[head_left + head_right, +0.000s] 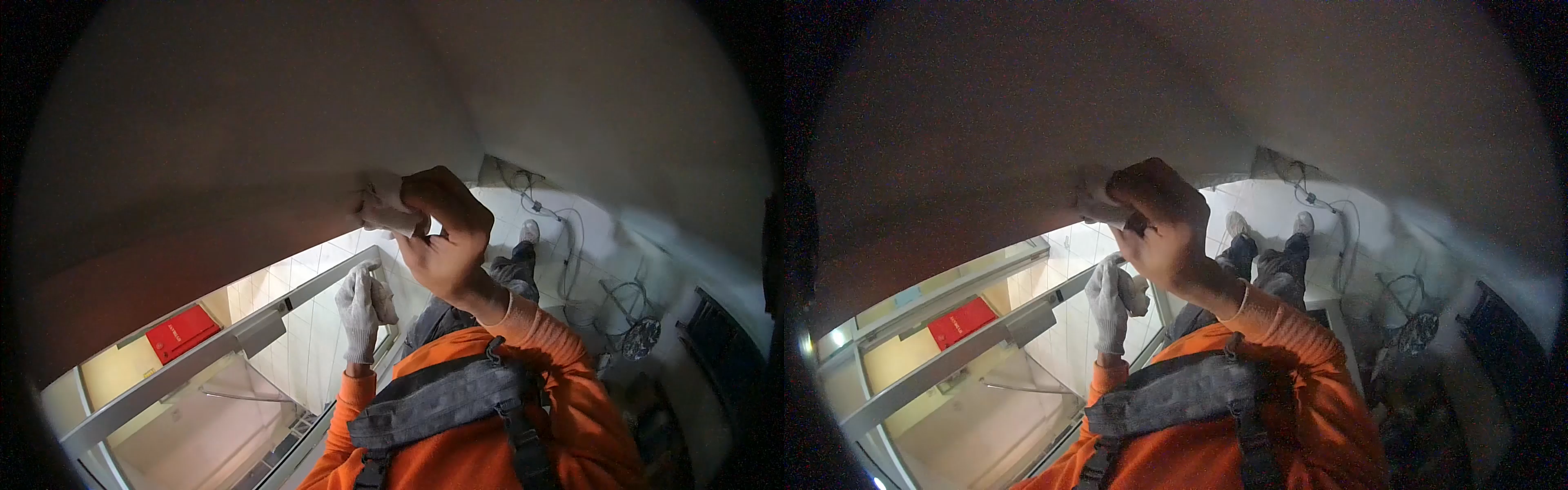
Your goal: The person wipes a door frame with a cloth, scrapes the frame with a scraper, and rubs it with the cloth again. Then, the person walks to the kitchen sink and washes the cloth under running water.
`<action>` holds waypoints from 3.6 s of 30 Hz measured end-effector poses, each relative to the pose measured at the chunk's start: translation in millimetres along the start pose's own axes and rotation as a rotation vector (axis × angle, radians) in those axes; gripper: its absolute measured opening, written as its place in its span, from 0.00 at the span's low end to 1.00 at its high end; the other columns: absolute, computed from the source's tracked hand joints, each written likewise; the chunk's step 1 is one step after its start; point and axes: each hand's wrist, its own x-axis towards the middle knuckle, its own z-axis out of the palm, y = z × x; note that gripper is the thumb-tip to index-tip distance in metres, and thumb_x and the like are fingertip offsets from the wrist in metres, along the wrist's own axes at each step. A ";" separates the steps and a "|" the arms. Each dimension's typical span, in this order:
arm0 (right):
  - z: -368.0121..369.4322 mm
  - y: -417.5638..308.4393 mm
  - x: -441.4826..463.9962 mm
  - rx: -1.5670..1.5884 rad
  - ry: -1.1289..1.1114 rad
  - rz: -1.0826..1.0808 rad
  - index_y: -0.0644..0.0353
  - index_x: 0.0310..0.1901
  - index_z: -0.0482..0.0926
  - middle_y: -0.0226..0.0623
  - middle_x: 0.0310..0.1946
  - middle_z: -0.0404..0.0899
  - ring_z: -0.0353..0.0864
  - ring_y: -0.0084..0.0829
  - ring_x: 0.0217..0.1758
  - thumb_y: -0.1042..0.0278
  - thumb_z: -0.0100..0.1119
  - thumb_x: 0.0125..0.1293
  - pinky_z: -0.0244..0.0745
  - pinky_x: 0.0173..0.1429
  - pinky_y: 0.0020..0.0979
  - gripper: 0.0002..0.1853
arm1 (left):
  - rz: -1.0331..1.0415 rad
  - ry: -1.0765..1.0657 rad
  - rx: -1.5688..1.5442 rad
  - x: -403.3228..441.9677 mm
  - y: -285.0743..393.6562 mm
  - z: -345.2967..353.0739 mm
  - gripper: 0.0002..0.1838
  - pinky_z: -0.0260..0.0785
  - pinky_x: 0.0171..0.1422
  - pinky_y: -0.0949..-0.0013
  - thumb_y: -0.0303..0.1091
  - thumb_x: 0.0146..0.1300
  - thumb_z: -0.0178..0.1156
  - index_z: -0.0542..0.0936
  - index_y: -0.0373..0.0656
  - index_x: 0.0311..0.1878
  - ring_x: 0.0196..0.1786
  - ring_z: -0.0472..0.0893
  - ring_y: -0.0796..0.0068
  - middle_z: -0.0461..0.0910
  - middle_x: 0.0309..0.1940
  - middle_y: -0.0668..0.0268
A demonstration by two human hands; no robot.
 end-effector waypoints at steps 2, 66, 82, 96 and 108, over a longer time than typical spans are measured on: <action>-2.9 9.7 -11.8 0.010 0.001 0.088 0.67 0.38 0.79 0.40 0.34 0.80 0.82 0.32 0.35 0.85 0.69 0.49 0.77 0.41 0.29 0.14 | -0.003 -0.010 -0.048 2.3 0.1 0.7 0.18 0.70 0.30 0.75 0.41 0.82 0.50 0.82 0.34 0.52 0.19 0.67 0.85 0.68 0.19 0.74; -24.2 35.2 11.2 0.201 -0.436 0.632 0.62 0.32 0.89 0.35 0.23 0.85 0.79 0.18 0.24 0.62 0.75 0.64 0.72 0.29 0.26 0.11 | -0.023 -0.034 -0.140 -5.7 6.3 21.6 0.23 0.73 0.30 0.76 0.45 0.82 0.49 0.81 0.32 0.55 0.19 0.66 0.87 0.67 0.18 0.76; -28.8 53.0 -1.2 0.287 -0.437 0.809 0.63 0.27 0.85 0.31 0.18 0.81 0.71 0.18 0.20 0.57 0.75 0.63 0.67 0.26 0.26 0.17 | -0.031 -0.031 -0.153 -9.5 0.6 13.7 0.19 0.60 0.17 0.78 0.42 0.81 0.51 0.81 0.33 0.55 0.15 0.66 0.85 0.70 0.19 0.71; -24.9 50.8 -14.0 0.122 -0.405 0.425 0.67 0.24 0.82 0.30 0.15 0.77 0.72 0.16 0.18 0.69 0.74 0.63 0.65 0.21 0.24 0.14 | 0.033 -0.062 -0.082 -6.3 3.2 17.6 0.19 0.60 0.16 0.77 0.41 0.82 0.49 0.81 0.34 0.54 0.15 0.65 0.85 0.69 0.19 0.71; -24.0 44.7 -2.1 0.174 -0.325 0.527 0.65 0.21 0.81 0.29 0.13 0.74 0.69 0.17 0.16 0.69 0.74 0.63 0.59 0.20 0.24 0.16 | 0.044 -0.069 -0.127 -8.5 5.4 17.7 0.20 0.59 0.16 0.76 0.42 0.82 0.50 0.80 0.32 0.55 0.14 0.66 0.85 0.70 0.18 0.71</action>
